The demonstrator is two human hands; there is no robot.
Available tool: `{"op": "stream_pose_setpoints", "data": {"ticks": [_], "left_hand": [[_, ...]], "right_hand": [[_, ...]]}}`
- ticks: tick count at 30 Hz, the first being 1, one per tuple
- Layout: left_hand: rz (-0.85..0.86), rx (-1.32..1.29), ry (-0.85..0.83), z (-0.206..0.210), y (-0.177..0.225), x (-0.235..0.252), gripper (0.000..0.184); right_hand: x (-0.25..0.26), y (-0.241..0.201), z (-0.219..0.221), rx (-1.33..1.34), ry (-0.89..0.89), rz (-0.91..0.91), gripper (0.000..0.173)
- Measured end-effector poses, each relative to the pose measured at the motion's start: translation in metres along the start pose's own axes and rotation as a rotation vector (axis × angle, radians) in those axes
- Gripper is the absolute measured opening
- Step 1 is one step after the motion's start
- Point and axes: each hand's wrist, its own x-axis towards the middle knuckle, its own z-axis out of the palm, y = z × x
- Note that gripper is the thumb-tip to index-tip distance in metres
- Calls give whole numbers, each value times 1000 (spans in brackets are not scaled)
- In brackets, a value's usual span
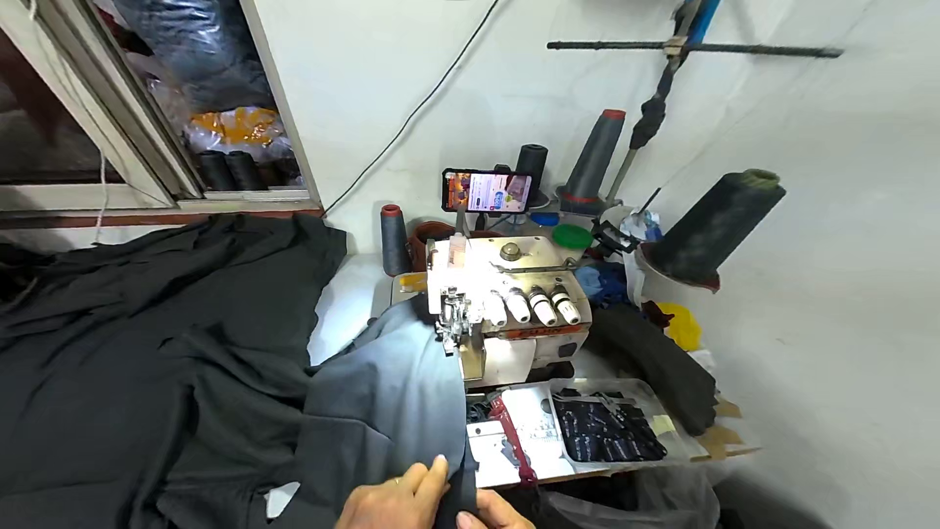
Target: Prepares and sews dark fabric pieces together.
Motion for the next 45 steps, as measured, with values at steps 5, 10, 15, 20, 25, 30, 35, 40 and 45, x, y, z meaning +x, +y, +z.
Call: {"op": "stream_pose_setpoints", "data": {"ticks": [5,10,15,20,25,30,35,40,45], "left_hand": [[38,233,178,14,-14,36,24],[7,324,227,17,-20,74,16],[-37,295,292,32,-22,98,9],[-93,328,313,39,-15,97,11],[-84,302,323,41,-17,98,8],[-230,-36,266,26,-28,64,24],[-448,-471,316,13,-52,15,22],[-230,-270,388,1,-37,18,24],[-10,107,203,4,-3,20,18]], "right_hand": [[18,-10,10,27,40,32,17],[32,-15,17,59,66,43,17],[45,-12,20,67,94,1,13],[39,-13,18,62,96,31,13],[44,-9,20,67,123,9,13],[55,-6,19,95,126,33,16],[44,1,19,56,60,78,15],[30,4,18,24,50,87,11],[22,-6,4,-30,75,35,13]]}}
